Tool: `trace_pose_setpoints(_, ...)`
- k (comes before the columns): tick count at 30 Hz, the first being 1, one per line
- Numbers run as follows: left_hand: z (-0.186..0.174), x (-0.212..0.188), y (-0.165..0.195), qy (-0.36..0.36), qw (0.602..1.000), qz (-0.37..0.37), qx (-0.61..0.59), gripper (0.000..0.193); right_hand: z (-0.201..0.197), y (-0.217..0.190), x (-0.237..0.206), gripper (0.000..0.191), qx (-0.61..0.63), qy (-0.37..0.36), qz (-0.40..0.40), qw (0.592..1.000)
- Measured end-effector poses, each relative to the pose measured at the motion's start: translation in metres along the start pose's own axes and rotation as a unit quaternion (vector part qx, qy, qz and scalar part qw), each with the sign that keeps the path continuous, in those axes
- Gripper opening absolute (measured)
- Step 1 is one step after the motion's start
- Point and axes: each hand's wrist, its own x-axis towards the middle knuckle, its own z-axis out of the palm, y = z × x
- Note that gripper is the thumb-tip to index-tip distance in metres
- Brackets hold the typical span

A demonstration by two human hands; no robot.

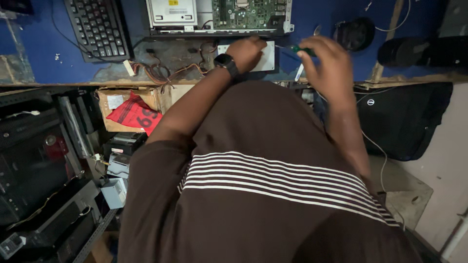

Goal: The person sits at a repair workbench and uses a green-handled screwdriver to unscrew and remove parts from a computer power supply unit, working on the open case and its components while handling small screws and parts by hand.

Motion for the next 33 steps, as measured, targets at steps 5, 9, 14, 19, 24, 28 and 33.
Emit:
trace_pose_setpoints(5,0.009,0.021,0.015,-0.082,0.989,0.027,0.124,0.031,-0.014,0.0,-0.021,0.015,0.029,0.032,0.042,0.998)
trace_pose_setpoints(9,0.012,0.03,0.017,-0.095,0.978,0.051,0.176,0.028,-0.018,0.002,-0.043,0.016,0.03,0.048,0.09,0.994)
trace_pose_setpoints(14,0.019,0.038,0.019,-0.109,0.973,0.056,0.196,0.021,-0.012,0.007,-0.071,0.015,0.058,0.081,0.144,0.985)
trace_pose_setpoints(19,0.024,0.042,0.021,-0.079,0.967,0.094,0.225,0.028,-0.004,0.01,-0.083,0.016,0.057,0.08,0.154,0.983)
trace_pose_setpoints(24,0.026,0.044,0.02,-0.078,0.959,0.075,0.262,0.027,0.001,0.009,-0.082,0.017,0.055,0.075,0.146,0.985)
trace_pose_setpoints(28,0.026,0.041,0.017,-0.02,0.957,0.094,0.274,0.026,0.002,0.009,-0.084,0.016,0.078,0.073,0.15,0.983)
trace_pose_setpoints(33,0.027,0.036,0.02,0.017,0.944,0.098,0.316,0.024,0.006,0.01,-0.092,0.016,0.102,0.067,0.161,0.979)
